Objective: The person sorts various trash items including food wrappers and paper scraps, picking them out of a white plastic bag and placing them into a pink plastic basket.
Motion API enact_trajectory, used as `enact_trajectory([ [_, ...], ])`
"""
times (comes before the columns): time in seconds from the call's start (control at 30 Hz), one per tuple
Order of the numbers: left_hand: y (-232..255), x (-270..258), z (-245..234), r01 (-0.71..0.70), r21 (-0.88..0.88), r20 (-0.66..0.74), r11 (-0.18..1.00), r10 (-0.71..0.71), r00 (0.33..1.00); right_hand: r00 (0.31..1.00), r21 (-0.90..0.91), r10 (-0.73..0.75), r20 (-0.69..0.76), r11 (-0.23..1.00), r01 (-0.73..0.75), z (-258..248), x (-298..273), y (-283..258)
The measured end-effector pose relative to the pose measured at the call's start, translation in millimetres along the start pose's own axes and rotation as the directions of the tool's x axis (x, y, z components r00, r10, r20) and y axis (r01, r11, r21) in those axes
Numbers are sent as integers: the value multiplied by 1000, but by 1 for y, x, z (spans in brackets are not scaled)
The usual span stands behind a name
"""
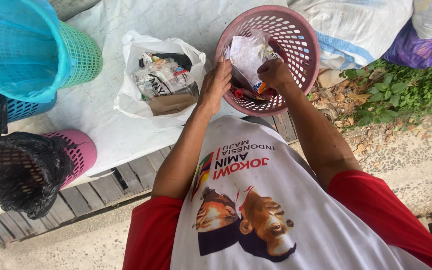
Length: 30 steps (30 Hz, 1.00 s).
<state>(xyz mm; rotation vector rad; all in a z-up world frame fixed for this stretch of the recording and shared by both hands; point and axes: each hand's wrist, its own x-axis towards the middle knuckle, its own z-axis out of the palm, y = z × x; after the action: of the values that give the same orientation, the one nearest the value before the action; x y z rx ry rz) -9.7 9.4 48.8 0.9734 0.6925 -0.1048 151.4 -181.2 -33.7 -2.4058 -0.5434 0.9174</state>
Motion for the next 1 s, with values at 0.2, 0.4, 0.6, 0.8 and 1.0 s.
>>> enact_trajectory([
  [0.2, -14, 1, 14, 45, 19, -87, 999, -43, 995, 942, -489, -132, 310, 827, 277, 40, 19, 19],
  [0.4, -27, 6, 13, 29, 25, -155, 999, -25, 988, 904, -458, 88, 419, 880, 126, 19, -18, -42],
  [0.6, -29, 1, 10, 51, 66, -186, 997, -38, 982, 931, -533, -17, 364, 816, 223, 39, -14, -32],
  [0.8, -26, 2, 7, 67, 49, -186, 997, -57, 981, 924, -438, 113, 366, 897, 63, 23, -9, -35],
  [1.0, -27, 11, 2, 57, 68, -155, 996, -46, 987, 864, -198, -407, 297, 859, 472, 5, 8, 4],
])
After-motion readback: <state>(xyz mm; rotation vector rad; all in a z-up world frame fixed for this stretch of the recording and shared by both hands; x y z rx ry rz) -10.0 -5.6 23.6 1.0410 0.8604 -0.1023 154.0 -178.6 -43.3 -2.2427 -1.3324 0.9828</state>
